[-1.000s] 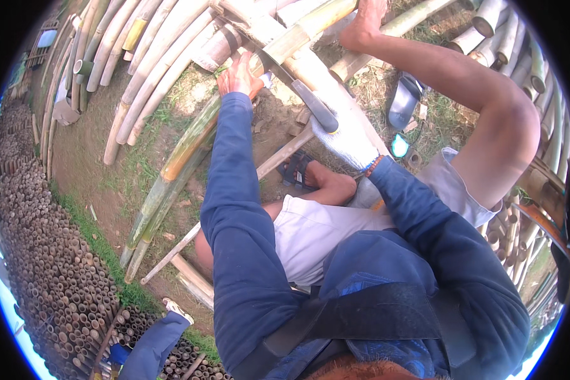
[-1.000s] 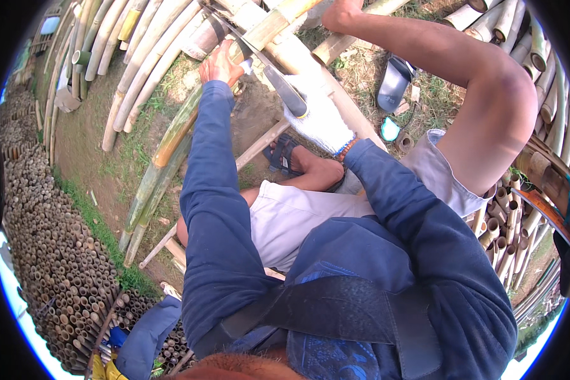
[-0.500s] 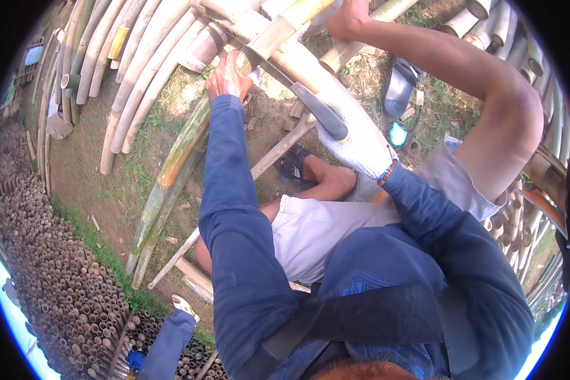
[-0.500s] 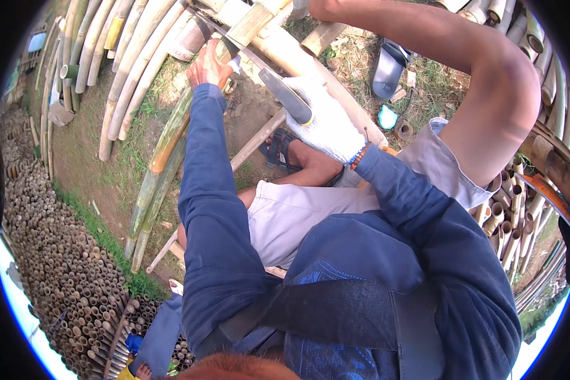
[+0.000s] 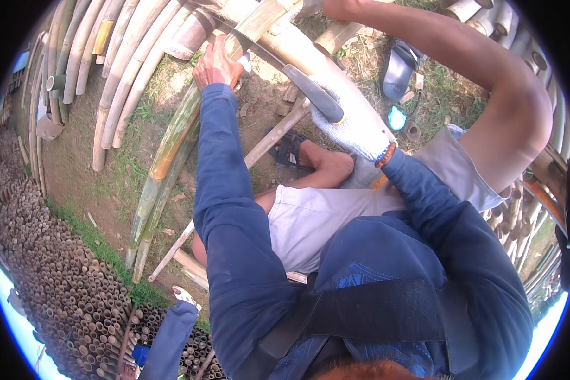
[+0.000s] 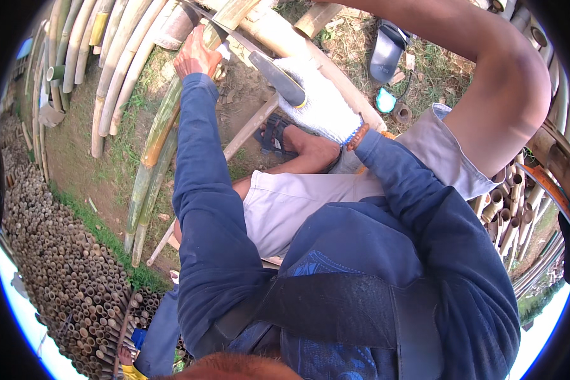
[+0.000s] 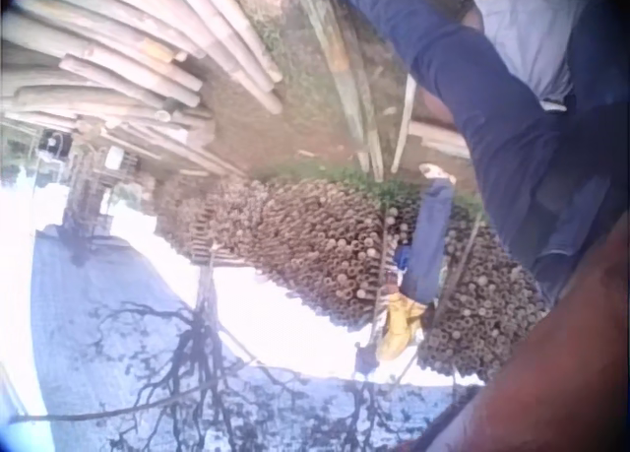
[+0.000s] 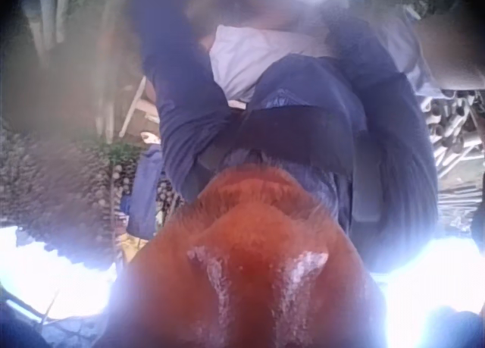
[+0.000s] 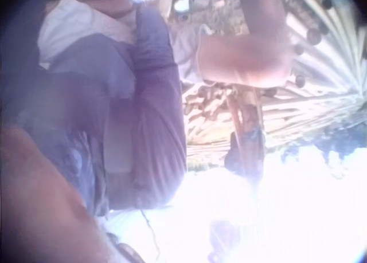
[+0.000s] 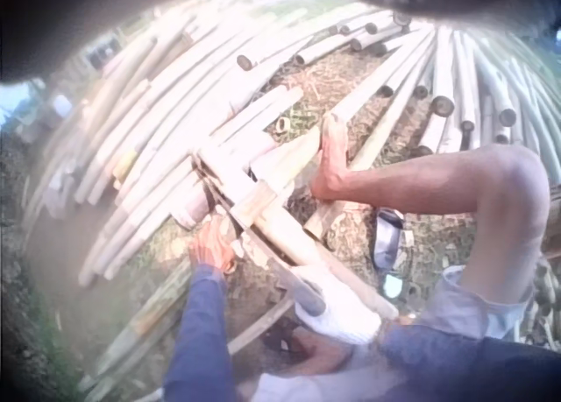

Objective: The person uses a machete to split a long bamboo pole lengthwise while seated on the ground. They hold the bamboo with their left hand and strike it repeatedly with the machete in their right hand, using their right foot to stabilize the pole.

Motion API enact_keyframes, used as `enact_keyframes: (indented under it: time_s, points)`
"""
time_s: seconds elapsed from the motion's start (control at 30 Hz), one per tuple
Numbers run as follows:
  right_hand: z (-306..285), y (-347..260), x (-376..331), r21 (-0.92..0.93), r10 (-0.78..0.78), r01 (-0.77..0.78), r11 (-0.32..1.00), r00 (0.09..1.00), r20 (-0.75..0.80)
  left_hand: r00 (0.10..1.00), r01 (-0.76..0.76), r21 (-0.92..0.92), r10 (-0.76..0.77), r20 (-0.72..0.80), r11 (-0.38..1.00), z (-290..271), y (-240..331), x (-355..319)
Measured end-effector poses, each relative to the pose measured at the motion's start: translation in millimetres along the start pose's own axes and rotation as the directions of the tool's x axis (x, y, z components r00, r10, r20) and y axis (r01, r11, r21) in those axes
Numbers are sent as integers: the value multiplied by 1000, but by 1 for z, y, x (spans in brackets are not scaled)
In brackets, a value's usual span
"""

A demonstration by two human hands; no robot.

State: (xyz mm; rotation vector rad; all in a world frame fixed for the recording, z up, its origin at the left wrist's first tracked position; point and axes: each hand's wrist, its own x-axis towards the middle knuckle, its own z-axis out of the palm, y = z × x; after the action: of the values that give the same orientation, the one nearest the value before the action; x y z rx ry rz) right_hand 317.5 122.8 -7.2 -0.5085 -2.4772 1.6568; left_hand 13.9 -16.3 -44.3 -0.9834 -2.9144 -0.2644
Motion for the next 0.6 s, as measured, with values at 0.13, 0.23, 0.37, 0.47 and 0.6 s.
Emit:
enact_keyframes:
  time_s: [0.13, 0.23, 0.37, 0.47, 0.6]
  points:
    - [-16, -35, -39, 127, -57, 67, 990, 995, -80, 1000, 7, -20, -7, 1, 1000, 6, -6, -3]
    - [-42, -57, -97, -31, -1, 0, 1000, 999, -36, 999, -10, -27, 9, -38, 1000, 13, -11, 0]
    - [-48, -53, -98, 18, 39, -39, 999, 999, -37, 999, -18, -56, 15, -50, 998, 12, -7, -2]
    - [-34, -46, -73, -7, -36, 35, 999, 998, -45, 999, 38, -48, -39, -28, 998, 12, -5, 5]
    - [-32, -40, -76, 42, -73, 75, 996, 996, -57, 997, 79, -38, -79, -4, 996, 5, -4, 1]
